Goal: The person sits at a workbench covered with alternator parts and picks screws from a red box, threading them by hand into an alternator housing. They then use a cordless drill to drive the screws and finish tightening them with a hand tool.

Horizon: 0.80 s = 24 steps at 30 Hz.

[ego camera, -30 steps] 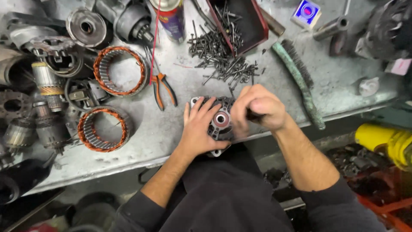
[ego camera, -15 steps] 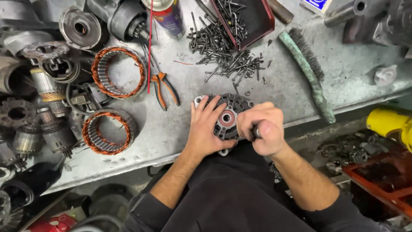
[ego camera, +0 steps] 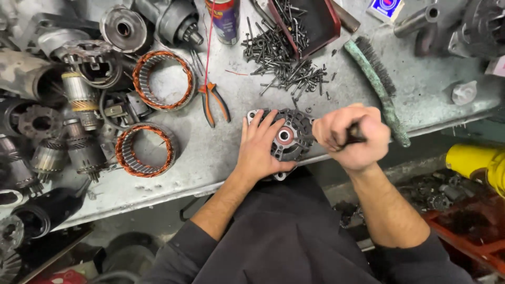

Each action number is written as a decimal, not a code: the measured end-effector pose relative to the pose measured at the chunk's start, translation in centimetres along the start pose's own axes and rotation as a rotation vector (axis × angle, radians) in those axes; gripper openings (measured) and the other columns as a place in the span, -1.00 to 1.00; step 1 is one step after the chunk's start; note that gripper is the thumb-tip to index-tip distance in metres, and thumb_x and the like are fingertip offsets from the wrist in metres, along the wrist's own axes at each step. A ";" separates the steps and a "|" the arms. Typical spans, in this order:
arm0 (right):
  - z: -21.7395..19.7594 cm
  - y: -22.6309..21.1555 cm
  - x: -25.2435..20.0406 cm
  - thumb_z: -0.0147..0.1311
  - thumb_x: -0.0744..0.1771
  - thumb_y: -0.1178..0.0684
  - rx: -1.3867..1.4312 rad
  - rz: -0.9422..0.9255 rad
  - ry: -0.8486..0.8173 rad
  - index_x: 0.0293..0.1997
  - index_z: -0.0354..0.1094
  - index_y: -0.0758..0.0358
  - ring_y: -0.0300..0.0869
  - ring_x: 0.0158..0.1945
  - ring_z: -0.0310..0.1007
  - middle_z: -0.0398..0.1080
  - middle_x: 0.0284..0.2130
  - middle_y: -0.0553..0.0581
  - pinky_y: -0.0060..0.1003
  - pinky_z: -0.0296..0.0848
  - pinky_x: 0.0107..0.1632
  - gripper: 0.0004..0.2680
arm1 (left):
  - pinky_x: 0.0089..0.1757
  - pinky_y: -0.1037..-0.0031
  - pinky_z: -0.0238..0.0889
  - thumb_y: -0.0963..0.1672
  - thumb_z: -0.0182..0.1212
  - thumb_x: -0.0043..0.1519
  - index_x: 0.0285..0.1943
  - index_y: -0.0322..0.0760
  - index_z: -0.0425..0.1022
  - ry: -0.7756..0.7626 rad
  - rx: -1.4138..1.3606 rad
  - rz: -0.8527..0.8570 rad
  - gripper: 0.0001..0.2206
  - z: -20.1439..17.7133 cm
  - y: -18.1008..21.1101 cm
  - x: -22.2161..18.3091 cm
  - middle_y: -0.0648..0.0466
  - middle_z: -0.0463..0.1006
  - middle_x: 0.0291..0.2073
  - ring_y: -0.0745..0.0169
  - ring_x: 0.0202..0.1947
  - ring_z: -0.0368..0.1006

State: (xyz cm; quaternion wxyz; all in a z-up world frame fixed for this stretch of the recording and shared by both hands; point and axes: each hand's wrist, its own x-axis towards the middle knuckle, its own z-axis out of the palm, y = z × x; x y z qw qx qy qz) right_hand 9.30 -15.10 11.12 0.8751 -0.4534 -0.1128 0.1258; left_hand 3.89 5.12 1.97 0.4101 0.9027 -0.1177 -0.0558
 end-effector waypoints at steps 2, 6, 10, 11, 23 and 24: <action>0.4 0.5 0.5 -0.17 0.37 -0.09 0.035 0.040 -0.029 -0.63 0.08 0.36 -0.21 -0.74 -0.02 0.11 -0.77 0.17 -0.24 0.08 -0.53 -0.63 | 0.35 -0.31 -0.28 0.08 0.63 -0.34 0.34 -0.24 0.37 0.010 0.004 -0.006 -0.03 0.0 -0.1 -0.1 -0.06 0.24 0.42 -0.28 0.48 -0.02; -0.1 1.9 0.3 -0.19 0.37 -0.11 0.059 0.133 -0.008 -0.60 0.05 0.36 -0.15 -0.66 -0.03 0.08 -0.73 0.17 -0.21 0.05 -0.51 -0.63 | 0.35 -0.30 -0.31 0.10 0.63 -0.34 0.35 -0.23 0.36 -0.001 0.004 -0.012 -0.02 0.4 -0.1 0.1 -0.05 0.22 0.43 -0.27 0.48 -0.04; -0.6 2.2 0.3 -0.19 0.39 -0.13 0.126 0.142 -0.016 -0.58 0.04 0.35 -0.20 -0.71 -0.06 0.07 -0.77 0.14 -0.26 0.04 -0.54 -0.62 | 0.35 -0.30 -0.30 0.10 0.63 -0.34 0.35 -0.22 0.36 -0.010 0.001 -0.031 -0.02 0.1 -0.1 -0.3 -0.05 0.22 0.43 -0.26 0.48 -0.04; -0.6 2.2 0.5 -0.18 0.38 -0.13 0.107 0.141 -0.041 -0.59 0.04 0.35 -0.19 -0.68 -0.08 0.07 -0.75 0.15 -0.24 0.03 -0.52 -0.62 | 0.35 -0.30 -0.30 0.10 0.62 -0.34 0.35 -0.22 0.36 -0.011 0.001 -0.027 -0.02 0.1 -0.1 -0.2 -0.05 0.22 0.43 -0.27 0.48 -0.04; 0.4 0.9 3.8 -0.14 0.30 -0.05 0.033 0.259 -0.313 -0.67 0.03 0.32 -0.16 -0.71 -0.01 0.11 -0.77 0.18 -0.21 0.03 -0.55 -0.68 | 0.35 -0.30 -0.29 0.12 0.61 -0.32 0.36 -0.24 0.36 -0.014 -0.001 -0.029 -0.02 0.2 -0.3 -0.2 -0.08 0.21 0.43 -0.28 0.48 -0.04; 0.5 0.9 4.2 -0.14 0.29 -0.04 0.039 0.271 -0.348 -0.67 0.03 0.31 -0.15 -0.71 0.00 0.11 -0.78 0.18 -0.20 0.04 -0.53 -0.69 | 0.35 -0.29 -0.28 0.12 0.61 -0.31 0.36 -0.23 0.37 -0.013 0.001 -0.026 -0.03 0.2 -0.4 -0.3 -0.08 0.21 0.44 -0.28 0.48 -0.04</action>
